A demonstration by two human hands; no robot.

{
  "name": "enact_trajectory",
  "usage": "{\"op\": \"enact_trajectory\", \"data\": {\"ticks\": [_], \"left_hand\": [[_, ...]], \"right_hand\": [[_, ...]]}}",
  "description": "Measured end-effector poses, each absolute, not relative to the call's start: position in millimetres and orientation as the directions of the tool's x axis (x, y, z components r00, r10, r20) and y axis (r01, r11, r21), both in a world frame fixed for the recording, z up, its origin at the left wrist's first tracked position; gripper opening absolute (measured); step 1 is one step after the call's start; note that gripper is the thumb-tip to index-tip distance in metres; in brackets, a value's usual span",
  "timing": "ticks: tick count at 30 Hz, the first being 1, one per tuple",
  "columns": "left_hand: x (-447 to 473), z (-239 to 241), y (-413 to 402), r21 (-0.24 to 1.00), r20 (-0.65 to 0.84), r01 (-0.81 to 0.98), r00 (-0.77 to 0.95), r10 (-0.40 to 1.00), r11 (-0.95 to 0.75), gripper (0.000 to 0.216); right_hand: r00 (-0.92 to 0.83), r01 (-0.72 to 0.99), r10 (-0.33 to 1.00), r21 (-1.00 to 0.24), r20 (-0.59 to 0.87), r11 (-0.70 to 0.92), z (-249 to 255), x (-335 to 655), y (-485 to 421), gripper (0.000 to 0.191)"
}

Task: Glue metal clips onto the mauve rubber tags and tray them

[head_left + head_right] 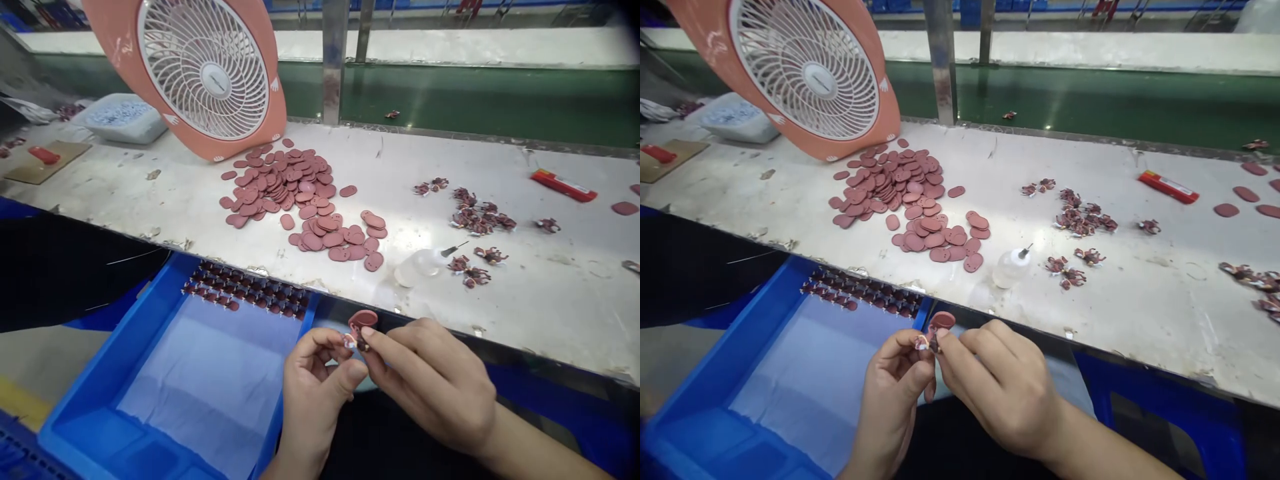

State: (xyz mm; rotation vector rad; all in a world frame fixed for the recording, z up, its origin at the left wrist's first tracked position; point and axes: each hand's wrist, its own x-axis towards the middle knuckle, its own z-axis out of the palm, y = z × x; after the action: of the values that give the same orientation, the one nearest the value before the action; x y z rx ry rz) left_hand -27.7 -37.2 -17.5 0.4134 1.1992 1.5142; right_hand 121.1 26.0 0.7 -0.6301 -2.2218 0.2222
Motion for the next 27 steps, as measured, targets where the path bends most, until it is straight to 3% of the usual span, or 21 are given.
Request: {"op": "enact_trajectory", "data": {"ticks": [8, 14, 18, 22, 27], "left_hand": [[-43, -23, -42, 0.900, -0.384, -0.391, -0.502, 0.775, 0.193, 0.028], [-103, -67, -49, 0.917, -0.320, -0.073, -0.722, 0.614, 0.392, 0.037], [-174, -117, -53, 0.802, -0.256, 0.122, -0.815, 0.520, 0.585, 0.027], [-222, -145, -52, 0.596, -0.239, 0.330, -0.797, 0.554, 0.732, 0.023], [-239, -154, -41, 0.409, -0.258, 0.474, -0.760, 0.597, 0.780, 0.029]], "right_hand": [[-0.607, 0.294, 0.463, -0.359, 0.646, 0.886, -20, 85, 26, 0.023], [-0.669, 0.211, 0.392, -0.344, 0.632, 0.915, -18, 100, 18, 0.024], [-0.691, 0.245, 0.434, -0.378, 0.578, 0.893, -25, 121, 18, 0.024], [-0.684, 0.281, 0.470, -0.394, 0.557, 0.875, -34, 129, 18, 0.022], [-0.673, 0.316, 0.501, -0.402, 0.544, 0.860, -37, 129, 17, 0.021]]}}
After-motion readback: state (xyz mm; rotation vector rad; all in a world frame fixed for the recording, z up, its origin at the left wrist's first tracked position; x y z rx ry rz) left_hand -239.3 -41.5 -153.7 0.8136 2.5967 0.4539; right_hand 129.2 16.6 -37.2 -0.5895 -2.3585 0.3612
